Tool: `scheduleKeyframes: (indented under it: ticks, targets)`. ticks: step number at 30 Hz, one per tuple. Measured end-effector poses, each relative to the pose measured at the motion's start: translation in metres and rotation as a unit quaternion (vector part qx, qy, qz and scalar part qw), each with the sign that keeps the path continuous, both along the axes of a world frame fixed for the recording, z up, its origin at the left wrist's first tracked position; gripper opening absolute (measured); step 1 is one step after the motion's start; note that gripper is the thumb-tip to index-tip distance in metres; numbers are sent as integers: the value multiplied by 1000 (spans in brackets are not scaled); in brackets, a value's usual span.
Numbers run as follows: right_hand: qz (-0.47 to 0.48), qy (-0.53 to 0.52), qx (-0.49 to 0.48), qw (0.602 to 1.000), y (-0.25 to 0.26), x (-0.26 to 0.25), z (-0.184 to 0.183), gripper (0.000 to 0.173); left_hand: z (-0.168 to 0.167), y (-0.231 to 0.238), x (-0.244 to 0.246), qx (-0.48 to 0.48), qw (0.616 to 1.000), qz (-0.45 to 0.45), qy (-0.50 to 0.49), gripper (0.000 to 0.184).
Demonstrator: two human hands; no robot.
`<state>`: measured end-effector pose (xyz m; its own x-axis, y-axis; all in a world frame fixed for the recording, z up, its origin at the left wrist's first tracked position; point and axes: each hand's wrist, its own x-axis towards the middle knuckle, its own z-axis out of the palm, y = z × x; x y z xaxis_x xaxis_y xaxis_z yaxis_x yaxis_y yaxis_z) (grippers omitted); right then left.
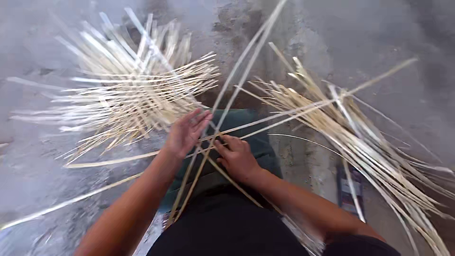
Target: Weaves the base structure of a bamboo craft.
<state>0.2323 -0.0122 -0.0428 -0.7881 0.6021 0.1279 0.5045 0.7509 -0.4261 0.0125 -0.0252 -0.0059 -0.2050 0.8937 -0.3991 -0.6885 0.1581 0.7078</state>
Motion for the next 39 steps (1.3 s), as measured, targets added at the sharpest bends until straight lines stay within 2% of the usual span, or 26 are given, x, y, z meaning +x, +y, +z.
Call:
scheduleKeyframes:
  ticks: [2,4,6,7,10,12,15,18,20,23,26,28,30,33,37,39]
  targets:
    - [20,21,-47,998,10,14,11,48,-15,1,14,51,998,19,31,39]
    - [4,104,-74,992,28,36,25,38,-28,0,17,103,993,24,61,37]
    - [-103,157,-68,980,52,72,48,29,-33,-1,19,133,988,34,66,36]
    - [-182,148,-75,969,65,97,62,31,-35,-1,21,143,987,38,64,35]
    - [-407,24,-108,907,104,187,89,40,-34,-2,25,149,985,49,74,36]
    - [-481,-78,-136,863,112,251,95,40,-35,-2,26,157,983,41,88,39]
    - [-521,-181,-188,813,97,317,94,38,-39,-3,25,165,981,38,93,43]
    - [-518,-230,-240,789,82,348,77,38,-42,-2,26,176,979,31,98,39]
    - [-510,-247,-266,780,78,352,67,34,-43,-2,25,178,978,29,103,39]
    - [-509,-221,-289,780,72,350,68,29,-43,-2,23,172,978,28,111,43]
    - [-467,-40,-325,822,63,347,89,20,-44,-4,20,178,978,31,103,42]
    - [-410,108,-353,834,59,340,107,17,-45,-6,19,193,976,33,98,43]
    - [-344,205,-364,841,59,327,126,18,-47,-7,19,213,972,31,92,43]
    - [-324,293,-308,845,71,295,152,23,-45,-7,26,217,970,34,103,40]
    - [-406,370,-212,808,108,239,190,18,-49,-11,31,217,965,40,139,45]
    - [-360,415,-158,821,135,221,201,13,-52,-12,30,232,962,37,141,47]
